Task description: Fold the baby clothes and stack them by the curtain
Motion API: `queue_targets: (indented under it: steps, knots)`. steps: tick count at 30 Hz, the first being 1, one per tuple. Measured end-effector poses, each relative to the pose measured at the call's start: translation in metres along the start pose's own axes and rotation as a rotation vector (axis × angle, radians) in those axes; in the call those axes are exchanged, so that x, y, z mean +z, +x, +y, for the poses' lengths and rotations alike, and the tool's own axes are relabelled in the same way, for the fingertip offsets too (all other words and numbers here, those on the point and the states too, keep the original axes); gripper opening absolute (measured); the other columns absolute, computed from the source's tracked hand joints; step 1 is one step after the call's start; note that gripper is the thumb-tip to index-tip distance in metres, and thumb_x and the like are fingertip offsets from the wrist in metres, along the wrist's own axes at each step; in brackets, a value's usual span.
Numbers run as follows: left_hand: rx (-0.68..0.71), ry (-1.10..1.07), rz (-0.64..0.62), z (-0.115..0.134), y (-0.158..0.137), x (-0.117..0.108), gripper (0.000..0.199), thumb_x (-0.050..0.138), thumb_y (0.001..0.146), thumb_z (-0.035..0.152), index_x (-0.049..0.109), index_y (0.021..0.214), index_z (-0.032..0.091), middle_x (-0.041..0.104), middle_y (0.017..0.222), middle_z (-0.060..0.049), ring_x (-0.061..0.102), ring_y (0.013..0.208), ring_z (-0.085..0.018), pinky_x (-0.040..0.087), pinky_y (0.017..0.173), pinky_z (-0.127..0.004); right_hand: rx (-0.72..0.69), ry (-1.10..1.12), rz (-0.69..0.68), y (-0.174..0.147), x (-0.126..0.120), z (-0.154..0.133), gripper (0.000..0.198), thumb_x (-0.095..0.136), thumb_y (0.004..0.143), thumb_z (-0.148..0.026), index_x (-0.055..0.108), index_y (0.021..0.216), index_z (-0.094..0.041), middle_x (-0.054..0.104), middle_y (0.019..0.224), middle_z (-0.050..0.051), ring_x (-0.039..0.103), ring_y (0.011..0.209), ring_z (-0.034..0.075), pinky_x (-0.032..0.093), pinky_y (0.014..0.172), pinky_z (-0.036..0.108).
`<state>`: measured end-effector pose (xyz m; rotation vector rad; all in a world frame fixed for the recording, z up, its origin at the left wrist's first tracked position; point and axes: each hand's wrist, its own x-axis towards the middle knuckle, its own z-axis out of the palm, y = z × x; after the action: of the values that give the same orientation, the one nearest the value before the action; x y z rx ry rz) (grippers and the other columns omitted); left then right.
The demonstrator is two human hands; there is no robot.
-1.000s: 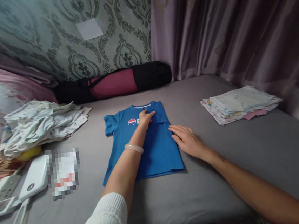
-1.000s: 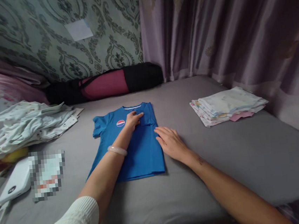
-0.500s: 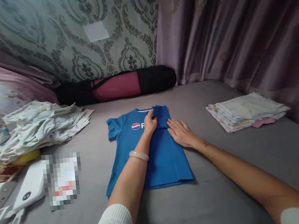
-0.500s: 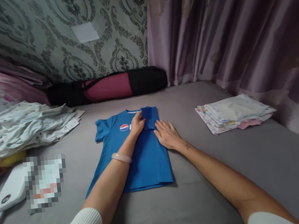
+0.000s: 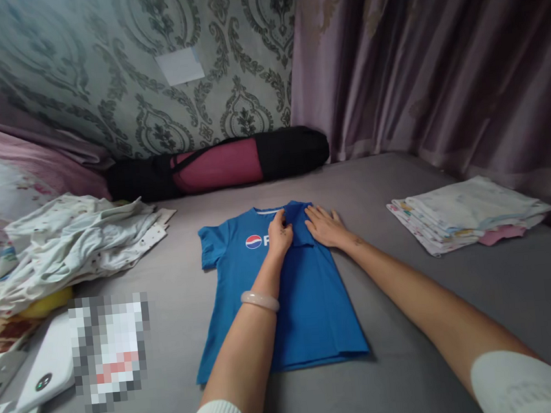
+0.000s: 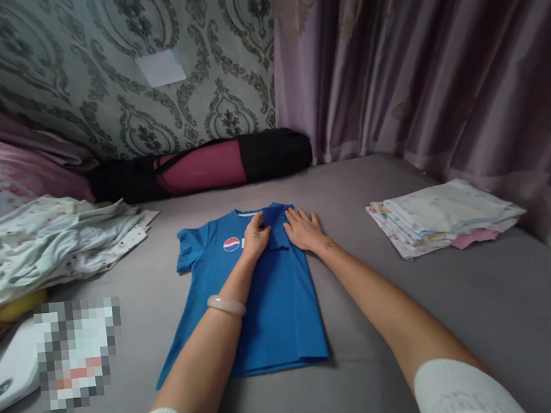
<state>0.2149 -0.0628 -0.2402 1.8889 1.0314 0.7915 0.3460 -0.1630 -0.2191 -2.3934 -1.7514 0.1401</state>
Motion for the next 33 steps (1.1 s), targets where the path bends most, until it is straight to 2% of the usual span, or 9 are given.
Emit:
queue_targets:
  steps: [12,15,20,25,29,33]
  knots:
    - [0.062,-0.018,0.015,-0.002,0.003,0.002,0.054,0.058,0.075,0.001,0.059,0.127,0.014,0.070,0.112,-0.011,0.065,0.107,-0.022,0.052,0.094,-0.032,0.073,0.032,0.065,0.043,0.006,0.005,0.055,0.022,0.098,-0.037,0.036,0.147,-0.016,0.031,0.155,0.008,0.025,0.143,0.027,0.018,0.114,0.057]
    - [0.116,-0.025,-0.004,-0.003,0.002,0.003,0.052,0.055,0.075,-0.002,0.062,0.123,0.014,0.070,0.113,-0.010,0.065,0.107,-0.021,0.051,0.095,-0.032,0.123,0.191,0.109,0.046,0.005,0.012,0.053,0.021,0.098,-0.035,0.042,0.144,-0.016,0.039,0.151,0.008,0.031,0.141,0.024,0.017,0.116,0.051]
    - [0.299,0.105,-0.037,0.001,-0.004,-0.001,0.043,0.051,0.075,-0.002,0.071,0.108,0.018,0.073,0.105,-0.006,0.065,0.101,-0.022,0.050,0.096,-0.036,0.278,0.636,0.258,0.042,0.003,0.026,0.055,0.017,0.099,-0.035,0.048,0.138,-0.012,0.055,0.138,0.010,0.048,0.129,0.017,0.034,0.110,0.032]
    - [0.407,0.250,-0.091,0.009,-0.012,-0.005,0.035,0.047,0.081,0.002,0.073,0.098,0.018,0.072,0.104,-0.006,0.061,0.099,-0.022,0.047,0.097,-0.038,0.274,0.860,0.348,0.034,0.011,0.029,0.055,0.020,0.099,-0.041,0.057,0.128,-0.014,0.065,0.125,0.010,0.056,0.121,0.016,0.037,0.106,0.031]
    - [0.419,0.310,-0.109,0.013,-0.015,-0.006,0.032,0.046,0.085,0.006,0.074,0.094,0.019,0.071,0.105,-0.006,0.059,0.099,-0.022,0.047,0.095,-0.037,0.265,0.887,0.378,0.031,0.014,0.027,0.054,0.018,0.100,-0.041,0.058,0.127,-0.016,0.065,0.124,0.011,0.058,0.118,0.016,0.040,0.104,0.034]
    - [0.445,0.322,-0.126,0.012,-0.016,-0.005,0.035,0.045,0.082,0.005,0.075,0.094,0.019,0.071,0.108,-0.005,0.059,0.101,-0.022,0.047,0.096,-0.037,0.223,0.683,0.341,0.022,0.009,0.017,0.049,0.024,0.098,-0.033,0.057,0.129,-0.014,0.061,0.130,0.011,0.054,0.123,0.016,0.039,0.104,0.032]
